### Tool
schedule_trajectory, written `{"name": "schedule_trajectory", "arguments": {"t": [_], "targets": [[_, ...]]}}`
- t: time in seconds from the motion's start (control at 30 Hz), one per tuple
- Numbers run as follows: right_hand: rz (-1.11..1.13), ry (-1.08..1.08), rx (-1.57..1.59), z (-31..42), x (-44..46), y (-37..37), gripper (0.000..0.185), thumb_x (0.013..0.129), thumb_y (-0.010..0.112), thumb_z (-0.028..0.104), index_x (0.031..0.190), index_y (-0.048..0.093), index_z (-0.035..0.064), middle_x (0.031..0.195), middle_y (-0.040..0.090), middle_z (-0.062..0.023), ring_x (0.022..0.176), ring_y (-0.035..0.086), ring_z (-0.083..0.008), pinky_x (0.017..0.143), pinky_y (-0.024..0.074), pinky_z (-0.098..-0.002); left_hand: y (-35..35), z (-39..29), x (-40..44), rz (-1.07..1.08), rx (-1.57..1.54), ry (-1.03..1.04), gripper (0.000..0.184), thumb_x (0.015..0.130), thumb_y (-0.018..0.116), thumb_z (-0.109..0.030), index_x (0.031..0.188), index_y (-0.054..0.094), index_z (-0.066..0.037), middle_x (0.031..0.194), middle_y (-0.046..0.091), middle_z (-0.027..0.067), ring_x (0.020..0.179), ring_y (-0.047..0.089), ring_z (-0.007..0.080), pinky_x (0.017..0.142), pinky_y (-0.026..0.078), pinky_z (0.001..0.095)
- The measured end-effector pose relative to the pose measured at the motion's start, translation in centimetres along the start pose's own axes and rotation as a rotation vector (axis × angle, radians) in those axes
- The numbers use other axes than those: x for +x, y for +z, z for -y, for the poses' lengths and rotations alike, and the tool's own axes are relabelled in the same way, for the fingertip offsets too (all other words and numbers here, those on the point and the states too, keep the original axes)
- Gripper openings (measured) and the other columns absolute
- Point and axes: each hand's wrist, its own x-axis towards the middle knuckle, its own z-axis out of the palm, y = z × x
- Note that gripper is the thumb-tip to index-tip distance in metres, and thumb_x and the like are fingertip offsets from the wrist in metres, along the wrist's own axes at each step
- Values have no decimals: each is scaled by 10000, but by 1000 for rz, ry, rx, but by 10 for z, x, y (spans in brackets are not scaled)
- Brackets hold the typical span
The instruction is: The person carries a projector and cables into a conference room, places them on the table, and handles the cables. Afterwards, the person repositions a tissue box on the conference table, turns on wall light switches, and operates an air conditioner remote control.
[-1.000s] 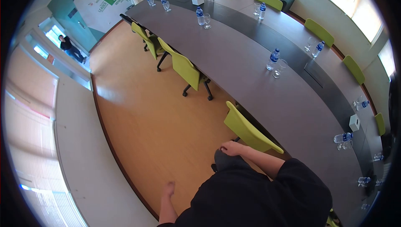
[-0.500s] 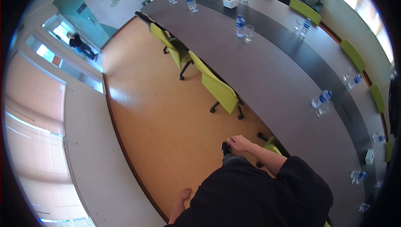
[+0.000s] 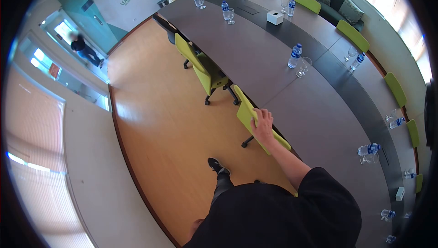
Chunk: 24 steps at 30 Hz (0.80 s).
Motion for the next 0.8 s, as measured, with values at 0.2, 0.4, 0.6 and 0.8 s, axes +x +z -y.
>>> {"name": "schedule_trajectory", "arguments": {"t": [0.2, 0.4, 0.6, 0.8], "targets": [[106, 224, -278, -10, 27, 45, 658, 1034, 741, 351, 1596, 540, 74, 1445, 584, -193, 1360, 555, -390, 1134, 444, -534, -134, -152, 144, 106, 80, 204, 398, 1107, 685, -314, 1344, 750, -1, 1028, 805, 121, 863, 785, 257, 766, 637, 414], [278, 415, -359, 2, 40, 58, 595, 1058, 724, 429, 1538, 610, 97, 1411, 634, -156, 1296, 628, -366, 1093, 493, -520, -256, -438, 303, 13, 311, 446, 379, 1135, 651, -246, 1444, 716, -37, 1091, 802, 108, 886, 751, 213, 765, 624, 362], [248, 505, -319, 9, 74, 82, 589, 1037, 750, 422, 1503, 647, 76, 1348, 690, -162, 1237, 670, -368, 1089, 509, -506, -276, -756, 352, 2, 158, 760, 362, 1137, 674, -276, 1450, 719, -99, 1041, 747, 79, 825, 724, 173, 679, 601, 335], [199, 568, -251, 15, 130, 120, 572, 1034, 761, 391, 1497, 658, 72, 1339, 707, -169, 1222, 685, -378, 1052, 518, -507, -230, -953, 369, 18, 17, 743, 516, 1139, 670, -360, 1594, 576, -136, 1332, 676, 129, 912, 744, 220, 653, 677, 396]]}}
